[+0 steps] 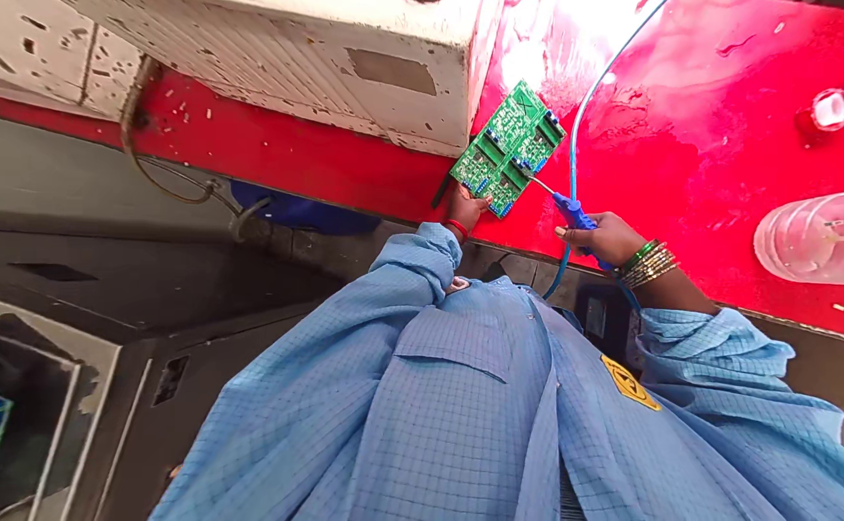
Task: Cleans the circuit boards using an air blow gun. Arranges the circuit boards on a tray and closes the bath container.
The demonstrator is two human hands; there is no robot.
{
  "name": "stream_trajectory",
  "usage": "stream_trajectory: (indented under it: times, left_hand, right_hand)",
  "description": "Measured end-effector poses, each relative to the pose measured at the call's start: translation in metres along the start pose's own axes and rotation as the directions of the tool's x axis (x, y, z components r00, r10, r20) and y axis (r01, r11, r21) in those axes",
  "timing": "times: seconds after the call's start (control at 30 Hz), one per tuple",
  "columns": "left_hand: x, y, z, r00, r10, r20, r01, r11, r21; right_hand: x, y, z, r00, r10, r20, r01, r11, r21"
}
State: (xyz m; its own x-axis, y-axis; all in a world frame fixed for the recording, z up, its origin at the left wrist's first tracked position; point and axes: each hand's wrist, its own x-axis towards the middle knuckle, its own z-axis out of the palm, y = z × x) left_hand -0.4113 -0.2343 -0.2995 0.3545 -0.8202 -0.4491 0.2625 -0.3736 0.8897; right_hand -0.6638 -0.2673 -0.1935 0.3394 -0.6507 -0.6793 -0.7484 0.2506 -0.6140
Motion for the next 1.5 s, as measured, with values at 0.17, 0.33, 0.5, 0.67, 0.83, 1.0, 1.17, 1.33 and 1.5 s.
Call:
stream_trajectory:
  times: [0.17, 0.33, 0.5, 0.67, 0.83, 1.0, 1.17, 1.33, 1.5]
  left_hand:
    - [0.000, 0.000, 0.000, 1.000, -0.004, -0.004, 0.004, 1.000, 0.000]
    - [0.000, 0.002, 0.000, 1.000, -0.027, -0.011, 0.026, 0.999, -0.037]
    - [-0.007, 0.009, 0.001, 0.997, -0.073, -0.010, 0.072, 0.994, -0.088]
    - [-0.041, 0.031, 0.002, 0.997, -0.078, 0.024, 0.081, 0.987, -0.138]
    - [-0.076, 0.047, -0.031, 0.991, -0.121, 0.055, 0.120, 0.993, 0.009]
    - [-0.085, 0.042, -0.061, 0.987, -0.161, 0.011, 0.162, 0.987, -0.018]
    - [-0.081, 0.029, -0.054, 0.991, -0.090, -0.099, 0.074, 0.985, -0.153]
    - [-0.076, 0.030, -0.045, 0.991, 0.035, -0.132, -0.053, 0.990, -0.133]
    - [-0.072, 0.030, -0.043, 0.986, 0.024, -0.165, -0.053, 0.984, -0.168]
  right_hand:
    - [-0.013, -0.005, 0.023, 0.987, -0.093, 0.135, 0.102, 0.993, -0.062]
    - [-0.030, -0.004, 0.026, 0.985, -0.033, 0.172, 0.053, 0.993, -0.110]
    - [-0.026, 0.020, 0.015, 0.997, -0.057, 0.049, 0.056, 0.998, 0.028]
    - [-0.058, 0.015, 0.007, 0.988, -0.154, 0.010, 0.153, 0.986, 0.061]
    - [-0.073, 0.030, 0.009, 0.987, -0.158, 0.029, 0.157, 0.986, 0.050]
    - [-0.068, 0.037, 0.019, 0.991, -0.108, 0.077, 0.102, 0.992, 0.075]
    - [-0.049, 0.030, 0.025, 0.993, -0.107, 0.053, 0.102, 0.991, 0.083]
    - [-0.027, 0.029, 0.019, 0.999, -0.027, -0.022, 0.030, 0.985, 0.167]
    - [-0.032, 0.039, 0.016, 1.000, -0.004, -0.001, 0.004, 0.955, 0.297]
